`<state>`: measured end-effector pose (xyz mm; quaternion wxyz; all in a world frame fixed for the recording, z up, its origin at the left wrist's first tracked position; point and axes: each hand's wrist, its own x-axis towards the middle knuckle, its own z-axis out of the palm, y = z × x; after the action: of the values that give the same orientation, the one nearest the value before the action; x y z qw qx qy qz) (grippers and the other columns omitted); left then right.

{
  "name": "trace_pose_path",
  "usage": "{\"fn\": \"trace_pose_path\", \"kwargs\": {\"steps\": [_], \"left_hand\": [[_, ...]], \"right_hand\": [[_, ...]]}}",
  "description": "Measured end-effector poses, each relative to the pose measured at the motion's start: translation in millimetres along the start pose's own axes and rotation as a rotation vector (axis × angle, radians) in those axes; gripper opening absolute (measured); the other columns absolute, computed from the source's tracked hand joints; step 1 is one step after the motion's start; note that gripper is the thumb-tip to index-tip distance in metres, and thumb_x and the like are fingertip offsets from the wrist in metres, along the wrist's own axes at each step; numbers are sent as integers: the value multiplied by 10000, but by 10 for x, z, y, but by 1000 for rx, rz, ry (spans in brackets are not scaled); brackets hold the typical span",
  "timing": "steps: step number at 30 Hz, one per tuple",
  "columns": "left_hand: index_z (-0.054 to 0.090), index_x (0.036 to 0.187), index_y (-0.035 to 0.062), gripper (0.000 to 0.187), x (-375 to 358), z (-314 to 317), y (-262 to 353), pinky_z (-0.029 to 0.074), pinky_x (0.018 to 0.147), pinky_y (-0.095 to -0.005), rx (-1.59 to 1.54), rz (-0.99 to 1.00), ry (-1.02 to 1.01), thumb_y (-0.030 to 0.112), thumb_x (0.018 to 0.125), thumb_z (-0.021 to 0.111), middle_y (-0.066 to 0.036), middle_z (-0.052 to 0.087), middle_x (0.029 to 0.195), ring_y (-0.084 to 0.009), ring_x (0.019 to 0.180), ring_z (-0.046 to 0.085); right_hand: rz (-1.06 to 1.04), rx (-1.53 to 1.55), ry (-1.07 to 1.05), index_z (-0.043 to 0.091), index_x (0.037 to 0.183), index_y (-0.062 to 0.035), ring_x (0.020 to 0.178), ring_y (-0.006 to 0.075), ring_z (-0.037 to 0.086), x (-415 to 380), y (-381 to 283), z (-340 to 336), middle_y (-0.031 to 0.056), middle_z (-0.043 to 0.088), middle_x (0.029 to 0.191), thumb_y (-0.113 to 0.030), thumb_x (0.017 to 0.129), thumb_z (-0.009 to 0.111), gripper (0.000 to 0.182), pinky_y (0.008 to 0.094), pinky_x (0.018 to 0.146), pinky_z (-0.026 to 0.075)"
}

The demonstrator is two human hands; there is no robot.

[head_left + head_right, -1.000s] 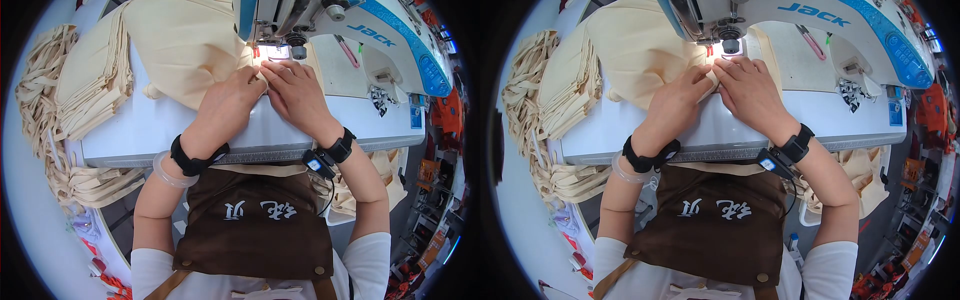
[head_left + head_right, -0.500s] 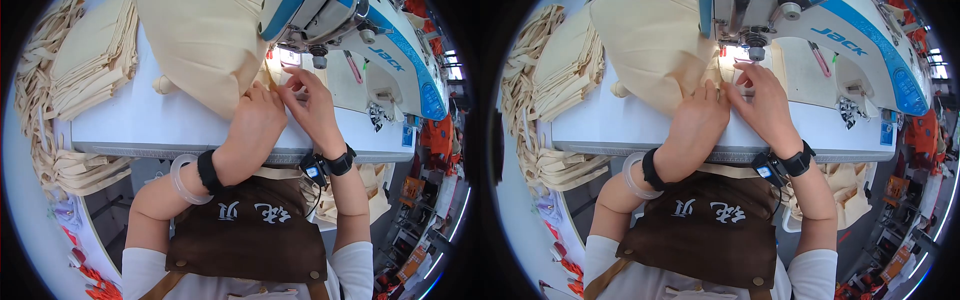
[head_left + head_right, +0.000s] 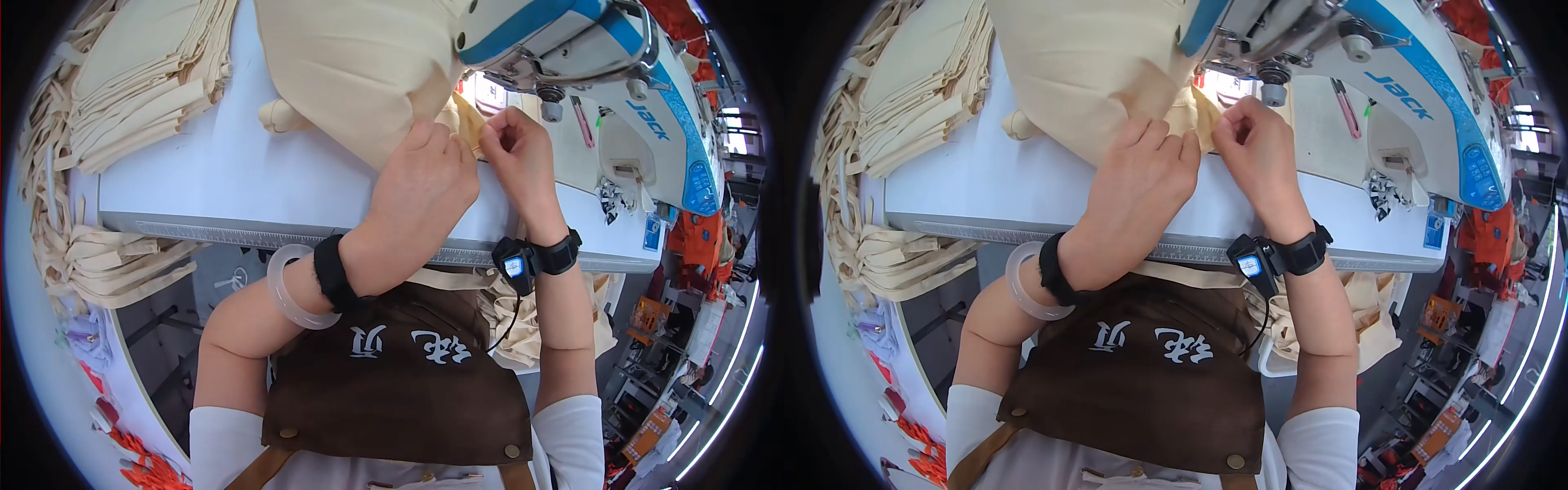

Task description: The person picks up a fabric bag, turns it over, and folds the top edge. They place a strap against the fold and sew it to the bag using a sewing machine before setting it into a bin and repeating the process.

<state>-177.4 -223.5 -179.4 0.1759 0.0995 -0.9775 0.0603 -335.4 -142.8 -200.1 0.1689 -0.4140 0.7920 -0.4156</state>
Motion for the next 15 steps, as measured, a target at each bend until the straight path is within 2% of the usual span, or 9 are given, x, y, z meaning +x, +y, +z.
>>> {"fn": "trace_pose_path", "kwargs": {"steps": [3,7,10,13,15], "left_hand": [[677,808,52,111,15,57,-65,423,841,-332,-65,-35,29,96,712,643,-35,592,750,-184,814,600],[656,794,59,83,26,136,-161,449,793,-342,-121,-31,-39,86,721,629,-52,600,783,-194,812,611],[626,823,29,104,37,92,-221,477,722,-346,-175,17,-108,65,727,606,-69,594,813,-220,807,616],[643,815,24,102,23,75,-188,506,703,-359,-274,3,-54,60,727,606,-86,604,864,-228,856,622],[656,809,18,102,14,97,-180,528,710,-362,-381,1,6,53,727,607,-100,613,910,-233,915,626]], "right_hand": [[47,103,22,610,799,-4,583,54,515,-2,38,18,-3,582,638,-89,864,650,114,233,545,413],[97,154,17,608,799,-17,603,31,504,-3,15,18,-21,577,659,-89,878,646,114,211,556,400],[55,278,31,622,835,-7,621,65,535,-60,20,76,24,614,751,-90,902,642,108,228,578,428],[-88,133,62,664,942,-20,733,129,612,-141,-64,64,78,645,903,-97,933,621,88,272,643,498],[-292,-66,87,678,1042,-50,879,179,636,-210,-71,21,99,646,1019,-103,947,604,131,312,734,532]]}}
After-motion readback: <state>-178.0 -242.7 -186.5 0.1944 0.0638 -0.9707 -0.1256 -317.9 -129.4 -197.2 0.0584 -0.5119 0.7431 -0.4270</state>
